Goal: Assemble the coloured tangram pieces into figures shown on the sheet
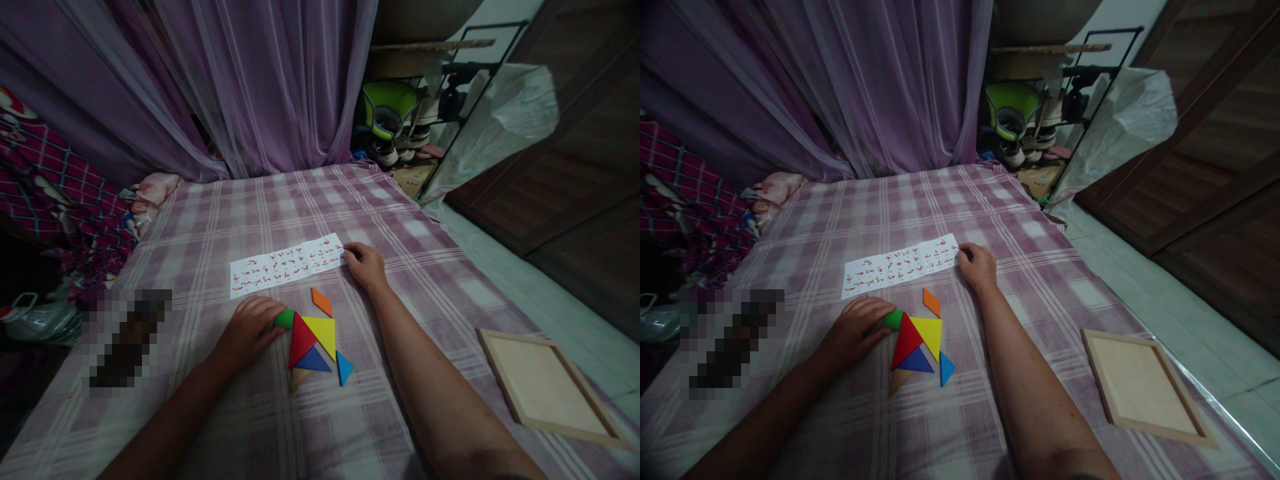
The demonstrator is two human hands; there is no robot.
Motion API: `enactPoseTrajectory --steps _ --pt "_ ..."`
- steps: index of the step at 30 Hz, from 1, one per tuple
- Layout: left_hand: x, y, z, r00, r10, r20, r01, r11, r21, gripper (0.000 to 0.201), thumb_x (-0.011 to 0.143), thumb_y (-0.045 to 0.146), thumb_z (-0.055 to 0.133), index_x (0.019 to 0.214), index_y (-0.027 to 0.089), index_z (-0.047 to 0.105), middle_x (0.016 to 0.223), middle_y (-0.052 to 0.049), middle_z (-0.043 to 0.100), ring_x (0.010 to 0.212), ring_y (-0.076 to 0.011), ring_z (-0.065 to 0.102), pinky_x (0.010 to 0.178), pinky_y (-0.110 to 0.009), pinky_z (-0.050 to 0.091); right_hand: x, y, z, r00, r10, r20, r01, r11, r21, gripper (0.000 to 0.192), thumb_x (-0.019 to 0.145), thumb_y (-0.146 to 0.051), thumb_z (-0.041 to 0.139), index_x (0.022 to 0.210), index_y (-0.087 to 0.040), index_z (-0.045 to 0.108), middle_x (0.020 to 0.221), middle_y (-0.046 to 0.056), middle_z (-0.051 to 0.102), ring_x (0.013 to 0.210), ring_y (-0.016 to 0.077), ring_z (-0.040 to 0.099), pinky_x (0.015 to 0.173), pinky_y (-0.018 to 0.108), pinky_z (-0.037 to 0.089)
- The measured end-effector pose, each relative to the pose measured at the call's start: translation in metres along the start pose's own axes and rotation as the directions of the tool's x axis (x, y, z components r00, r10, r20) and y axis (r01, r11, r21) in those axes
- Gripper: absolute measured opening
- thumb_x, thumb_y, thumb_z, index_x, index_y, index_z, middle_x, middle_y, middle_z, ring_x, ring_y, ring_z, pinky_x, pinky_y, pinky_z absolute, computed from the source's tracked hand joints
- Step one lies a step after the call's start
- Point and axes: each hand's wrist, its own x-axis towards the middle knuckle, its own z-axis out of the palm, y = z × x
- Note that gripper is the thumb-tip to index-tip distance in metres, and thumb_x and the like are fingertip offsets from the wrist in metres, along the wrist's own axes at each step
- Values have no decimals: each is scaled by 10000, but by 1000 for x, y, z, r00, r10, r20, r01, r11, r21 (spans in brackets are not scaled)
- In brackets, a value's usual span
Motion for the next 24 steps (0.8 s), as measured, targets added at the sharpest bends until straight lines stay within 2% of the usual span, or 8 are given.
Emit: enactPoseTrajectory --steps 8,14,24 --pt "-3 -1 5 1000 -12 -27 11 999 -31 389 978 508 438 1211 244 603 1166 -68 693 1109 -257 602 1040 -492 384 -1 -1 0 1000 -27 2 27 1000 9 246 793 -322 555 928 -237 743 901 31 759 825 212 672 814 345 502" --pt "-8 -2 11 998 -19 -62 20 1000 7 433 970 544 429 1248 250 585 1201 -78 692 1149 -275 597 1053 -521 385 0 2 2 998 -60 -12 60 998 21 267 783 -359 545 915 -247 748 902 45 759 839 240 675 814 382 506" --pt "-10 -1 13 991 -10 -131 8 1000 -10 408 965 533 450 1238 260 581 1177 -69 697 1124 -258 609 1051 -488 402 0 4 2 998 -68 2 68 998 -1 284 780 -370 528 907 -252 752 910 47 764 807 237 679 810 389 514"
